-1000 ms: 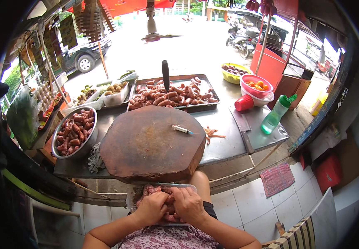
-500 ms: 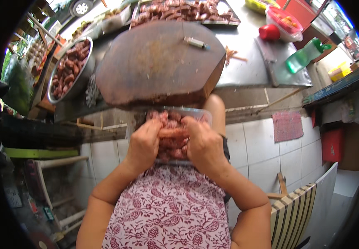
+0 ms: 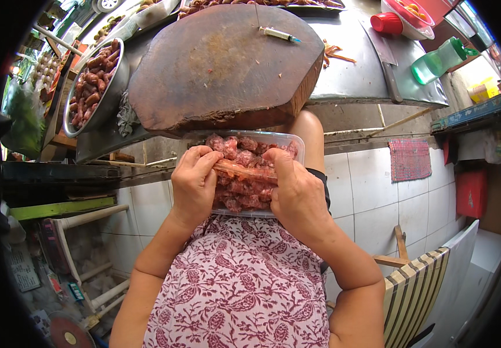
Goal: The person ties off sections of a long sausage casing with string, cuts them into links, and places them into a plastic container. They then pack ground meat into a plastic bag and wrap it in a banana leaf.
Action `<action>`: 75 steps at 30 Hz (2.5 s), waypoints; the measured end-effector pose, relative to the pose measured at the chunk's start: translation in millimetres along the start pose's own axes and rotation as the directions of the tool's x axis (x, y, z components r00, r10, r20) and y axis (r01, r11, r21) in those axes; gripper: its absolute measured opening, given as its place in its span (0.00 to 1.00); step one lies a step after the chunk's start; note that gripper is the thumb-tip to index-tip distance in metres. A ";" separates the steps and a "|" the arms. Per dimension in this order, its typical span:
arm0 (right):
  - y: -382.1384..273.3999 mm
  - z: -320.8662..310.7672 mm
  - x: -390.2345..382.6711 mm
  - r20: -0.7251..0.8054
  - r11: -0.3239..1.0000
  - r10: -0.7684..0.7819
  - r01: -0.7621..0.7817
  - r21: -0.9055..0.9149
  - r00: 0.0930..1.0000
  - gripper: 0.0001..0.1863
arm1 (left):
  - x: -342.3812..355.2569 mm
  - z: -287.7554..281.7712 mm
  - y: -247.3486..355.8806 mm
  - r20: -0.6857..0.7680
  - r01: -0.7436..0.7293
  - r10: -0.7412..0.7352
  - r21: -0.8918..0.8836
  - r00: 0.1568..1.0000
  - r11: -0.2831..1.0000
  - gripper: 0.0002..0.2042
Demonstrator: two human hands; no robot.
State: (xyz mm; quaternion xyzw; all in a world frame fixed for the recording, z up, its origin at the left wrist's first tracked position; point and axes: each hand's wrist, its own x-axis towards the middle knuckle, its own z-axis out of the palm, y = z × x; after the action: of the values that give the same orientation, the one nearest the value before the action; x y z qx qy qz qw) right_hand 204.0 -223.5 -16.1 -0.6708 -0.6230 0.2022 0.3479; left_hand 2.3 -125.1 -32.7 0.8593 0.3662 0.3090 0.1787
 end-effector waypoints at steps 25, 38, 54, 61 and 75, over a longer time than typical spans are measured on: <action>45.8 11.3 33.9 -0.165 0.987 -0.086 0.107 0.123 0.983 0.30 | 7.1 -5.5 -33.9 0.596 0.582 -0.164 -0.803 0.786 -0.127 0.05; 23.0 -24.4 47.0 -0.217 0.962 -0.015 0.073 0.264 0.976 0.28 | 27.1 -2.8 -21.9 0.549 0.550 -0.116 -0.834 0.827 -0.026 0.09; 14.9 -44.8 41.6 -0.206 0.957 0.009 0.051 0.285 0.979 0.27 | 27.6 7.6 -19.5 0.447 0.448 -0.203 -0.555 0.871 0.701 0.06; -22.4 -52.3 18.4 -0.178 0.935 -0.288 0.316 0.158 0.941 0.27 | 31.9 10.3 -6.2 0.095 0.194 -0.172 -0.329 0.981 0.924 0.07; -30.5 -45.4 6.6 -0.263 0.953 -0.254 0.287 0.096 0.931 0.16 | 26.4 6.7 -23.6 -0.038 0.221 -0.244 -0.311 0.969 0.924 0.08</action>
State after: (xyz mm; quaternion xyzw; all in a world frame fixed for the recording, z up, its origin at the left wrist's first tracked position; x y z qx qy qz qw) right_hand 215.8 -227.4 37.5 -0.5739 -0.6464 0.1080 0.4911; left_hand 8.8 -90.4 -39.8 0.7595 0.4200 0.3710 0.3303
